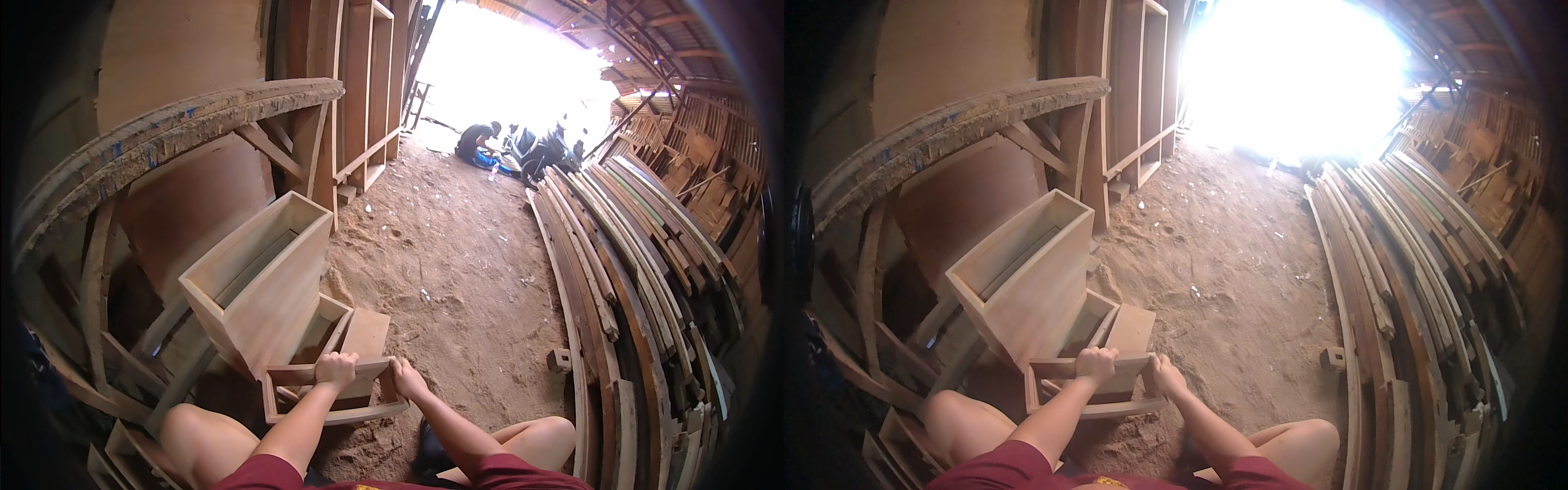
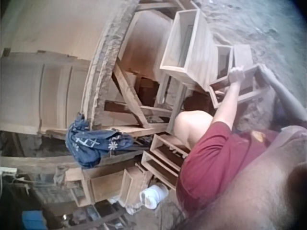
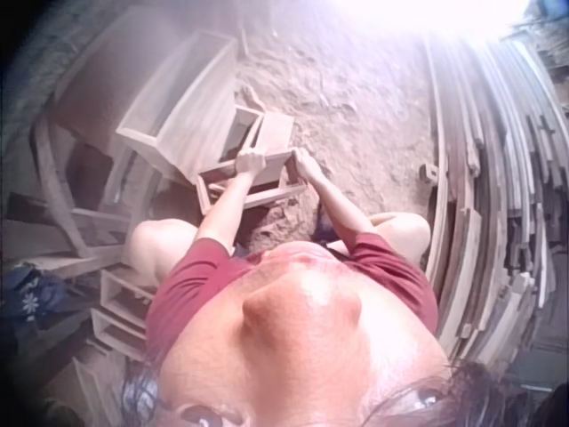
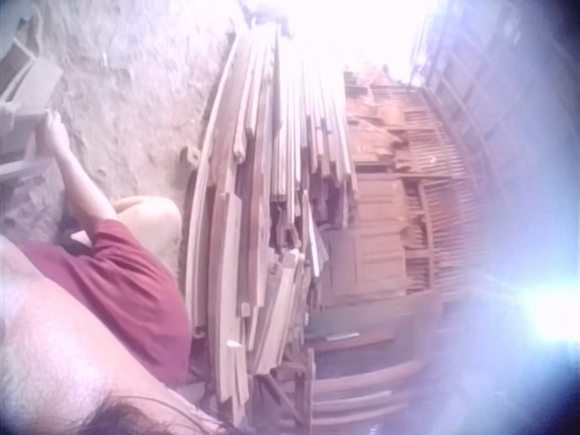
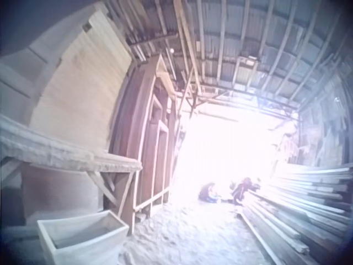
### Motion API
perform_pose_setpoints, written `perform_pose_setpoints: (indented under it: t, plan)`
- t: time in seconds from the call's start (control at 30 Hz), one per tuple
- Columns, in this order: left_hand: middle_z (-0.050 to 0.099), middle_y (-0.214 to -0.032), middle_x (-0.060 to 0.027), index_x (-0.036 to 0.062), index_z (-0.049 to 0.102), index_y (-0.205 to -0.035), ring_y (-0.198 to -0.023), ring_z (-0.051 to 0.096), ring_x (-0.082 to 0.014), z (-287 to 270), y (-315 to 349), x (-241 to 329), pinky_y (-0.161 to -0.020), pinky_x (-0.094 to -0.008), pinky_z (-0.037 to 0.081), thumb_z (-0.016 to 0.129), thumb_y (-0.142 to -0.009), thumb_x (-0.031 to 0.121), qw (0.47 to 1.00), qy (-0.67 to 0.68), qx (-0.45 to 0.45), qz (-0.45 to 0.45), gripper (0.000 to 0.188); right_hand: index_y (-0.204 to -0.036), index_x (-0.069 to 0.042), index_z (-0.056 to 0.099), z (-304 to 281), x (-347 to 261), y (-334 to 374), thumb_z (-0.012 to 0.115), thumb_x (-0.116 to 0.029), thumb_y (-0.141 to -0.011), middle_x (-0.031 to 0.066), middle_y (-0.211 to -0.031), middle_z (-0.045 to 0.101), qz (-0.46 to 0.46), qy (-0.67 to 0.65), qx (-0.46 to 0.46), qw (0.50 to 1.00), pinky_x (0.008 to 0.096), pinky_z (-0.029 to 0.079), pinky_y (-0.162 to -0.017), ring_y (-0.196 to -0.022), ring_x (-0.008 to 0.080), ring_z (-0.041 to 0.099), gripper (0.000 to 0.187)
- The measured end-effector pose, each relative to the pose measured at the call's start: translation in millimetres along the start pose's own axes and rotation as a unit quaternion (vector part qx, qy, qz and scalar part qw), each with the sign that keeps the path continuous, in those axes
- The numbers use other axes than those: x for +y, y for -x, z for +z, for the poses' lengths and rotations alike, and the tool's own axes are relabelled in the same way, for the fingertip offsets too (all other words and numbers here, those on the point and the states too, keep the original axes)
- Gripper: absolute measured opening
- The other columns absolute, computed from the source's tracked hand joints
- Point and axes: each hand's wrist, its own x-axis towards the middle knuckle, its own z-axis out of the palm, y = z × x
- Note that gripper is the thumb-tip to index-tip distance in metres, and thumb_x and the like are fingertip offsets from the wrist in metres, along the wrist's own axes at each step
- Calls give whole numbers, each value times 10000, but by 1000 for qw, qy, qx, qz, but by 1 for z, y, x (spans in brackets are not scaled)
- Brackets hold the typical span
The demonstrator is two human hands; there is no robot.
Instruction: The person assembles a small wooden box by hand, fitting side panels into grooves and tapping them into place. They repeatedly adjust and align the pieces to ensure a snug fit.
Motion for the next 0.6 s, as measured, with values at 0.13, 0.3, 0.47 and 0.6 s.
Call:
perform_pose_setpoints:
  t: [0.13, 0.3, 0.47, 0.6]
  plan:
    - [716, -732, -36, 207, 692, -789, -683, 713, -230, 9, 10, -14, -611, -396, 556, 603, -817, 191, 1000, -6, -1, -11, 95, -1307, -24, 511, -24, -59, 20, 321, -459, -1057, 305, -1265, 605, 107, -43, -45, 992, 518, 438, -1008, -1220, 456, 554, 536]
    - [718, -736, -35, 212, 698, -793, -690, 715, -228, 5, 1, 0, -605, -402, 555, 606, -814, 196, 1000, 2, -9, 2, 96, -1280, -17, 548, -28, -55, -24, 325, -486, -1052, 299, -1288, 599, 102, -82, 17, 991, 496, 413, -1043, -1251, 452, 537, 567]
    - [719, -737, -37, 211, 700, -793, -697, 718, -227, 4, 6, -7, -606, -403, 556, 609, -814, 201, 1000, 0, -16, -16, 94, -1329, -22, 536, -18, -53, 1, 329, -500, -1051, 280, -1324, 592, 104, -89, 4, 991, 479, 403, -1069, -1281, 443, 526, 590]
    - [719, -735, -42, 204, 702, -801, -700, 720, -236, 1, 4, -4, -607, -404, 557, 607, -807, 190, 1000, -6, -17, -8, 96, -1323, -31, 538, -19, -52, 15, 335, -492, -1051, 295, -1336, 575, 119, -97, 18, 988, 476, 411, -1061, -1281, 451, 520, 572]
